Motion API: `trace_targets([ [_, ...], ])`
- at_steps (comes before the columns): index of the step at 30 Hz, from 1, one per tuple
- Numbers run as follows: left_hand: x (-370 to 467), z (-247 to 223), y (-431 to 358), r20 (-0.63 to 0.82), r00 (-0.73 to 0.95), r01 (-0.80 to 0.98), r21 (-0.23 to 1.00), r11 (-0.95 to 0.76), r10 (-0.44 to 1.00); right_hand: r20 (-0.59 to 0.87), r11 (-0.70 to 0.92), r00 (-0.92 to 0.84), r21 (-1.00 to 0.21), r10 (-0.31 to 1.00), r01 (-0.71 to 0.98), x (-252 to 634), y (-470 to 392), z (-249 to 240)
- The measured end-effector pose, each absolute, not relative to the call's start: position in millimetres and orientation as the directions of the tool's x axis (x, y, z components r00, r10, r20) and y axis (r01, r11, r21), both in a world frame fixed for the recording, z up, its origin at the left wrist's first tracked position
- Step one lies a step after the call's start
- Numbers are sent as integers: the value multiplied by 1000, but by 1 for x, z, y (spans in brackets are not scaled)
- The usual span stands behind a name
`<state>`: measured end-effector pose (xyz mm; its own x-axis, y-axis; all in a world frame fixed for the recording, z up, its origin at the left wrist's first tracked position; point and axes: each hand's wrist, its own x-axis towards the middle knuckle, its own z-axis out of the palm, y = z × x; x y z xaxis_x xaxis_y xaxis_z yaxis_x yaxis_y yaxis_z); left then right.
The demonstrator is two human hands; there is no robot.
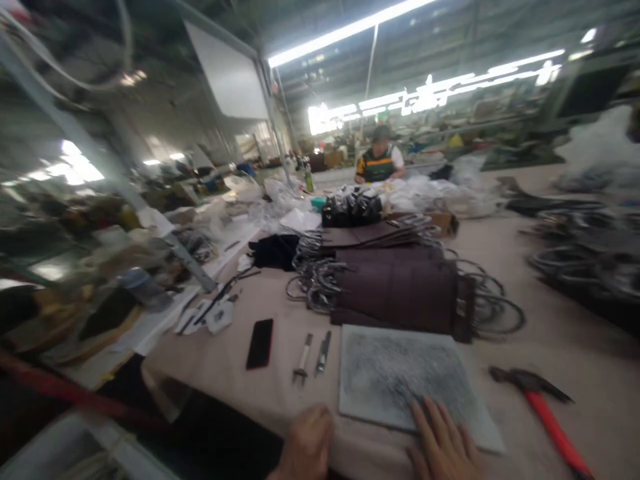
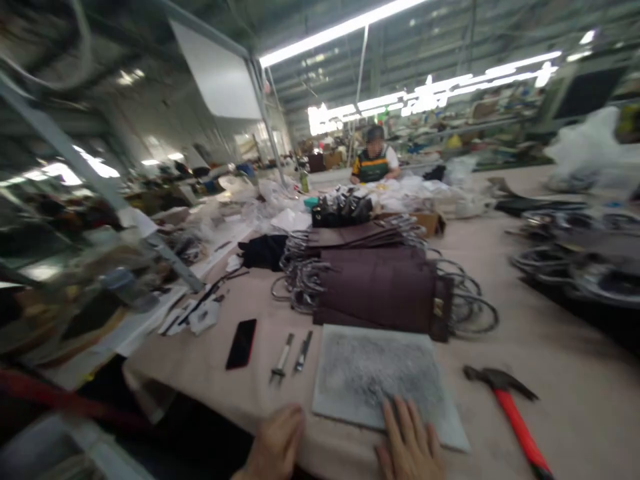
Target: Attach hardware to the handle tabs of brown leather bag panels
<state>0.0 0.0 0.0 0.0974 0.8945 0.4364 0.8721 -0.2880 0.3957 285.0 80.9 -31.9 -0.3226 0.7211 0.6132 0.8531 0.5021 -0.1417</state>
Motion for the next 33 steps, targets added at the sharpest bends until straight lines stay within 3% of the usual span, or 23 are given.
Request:
trace_targets([
  [2, -13, -5, 10, 450, -58, 878, 447, -168, 891, 519, 488, -389, -65, 762, 870, 295, 69, -24],
  [5, -35, 7, 30, 376, -223, 874, 487, 13, 900, 427, 467, -400, -61, 811, 882, 293, 77, -8],
  [12, -61, 49, 81, 68, -499, 821, 354, 447, 864, 324, 332, -284, -100, 902, 938, 289, 129, 28],
  [16, -60, 47, 94, -13, -491, 828, 304, 472, 871, 224, 202, -180, -80, 958, 976, 288, 143, 29],
  [21, -61, 38, 96, -63, -452, 876, 160, 456, 890, 170, 159, -144, -75, 975, 984, 285, 139, 26],
  [28, -76, 35, 101, -68, -464, 863, 191, 468, 883, 151, 141, -126, -93, 980, 986, 285, 135, 29],
  [33, -70, 40, 99, -31, -454, 882, 127, 454, 891, 141, 145, -128, -120, 982, 982, 285, 136, 29],
])
